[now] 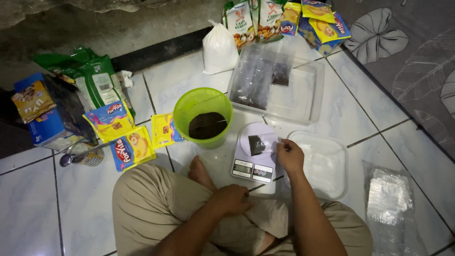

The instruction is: Package dark powder into small plastic bags by scooping from a bowl and weighing each portion on a digital scale.

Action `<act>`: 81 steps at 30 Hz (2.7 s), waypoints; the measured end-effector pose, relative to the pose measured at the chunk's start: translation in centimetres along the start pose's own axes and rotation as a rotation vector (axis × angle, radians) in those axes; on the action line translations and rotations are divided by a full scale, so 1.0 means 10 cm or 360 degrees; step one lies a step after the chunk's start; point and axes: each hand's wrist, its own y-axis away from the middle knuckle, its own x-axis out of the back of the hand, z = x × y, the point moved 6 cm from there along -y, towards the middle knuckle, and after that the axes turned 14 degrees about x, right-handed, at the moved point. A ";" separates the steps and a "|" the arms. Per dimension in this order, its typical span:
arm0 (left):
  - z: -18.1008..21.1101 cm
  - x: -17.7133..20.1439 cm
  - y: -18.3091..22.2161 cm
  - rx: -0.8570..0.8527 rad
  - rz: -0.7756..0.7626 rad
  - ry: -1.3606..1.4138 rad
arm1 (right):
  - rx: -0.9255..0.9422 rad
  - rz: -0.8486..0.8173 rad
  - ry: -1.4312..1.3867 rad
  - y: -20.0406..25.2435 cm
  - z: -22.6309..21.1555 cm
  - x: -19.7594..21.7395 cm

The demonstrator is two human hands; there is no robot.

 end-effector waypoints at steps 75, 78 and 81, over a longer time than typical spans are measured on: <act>-1.05 1.59 0.44 -0.0390 0.0754 0.3555 | 0.0886 -0.0934 -0.1087 0.84 -2.43 -1.12; -0.88 1.48 0.30 -0.0432 0.0809 0.3505 | 0.0601 -0.0379 -0.1162 1.04 -2.30 -1.04; -0.79 1.35 0.11 -0.0752 0.0776 0.3806 | 0.0656 -0.0013 -0.1257 0.99 -2.22 -0.87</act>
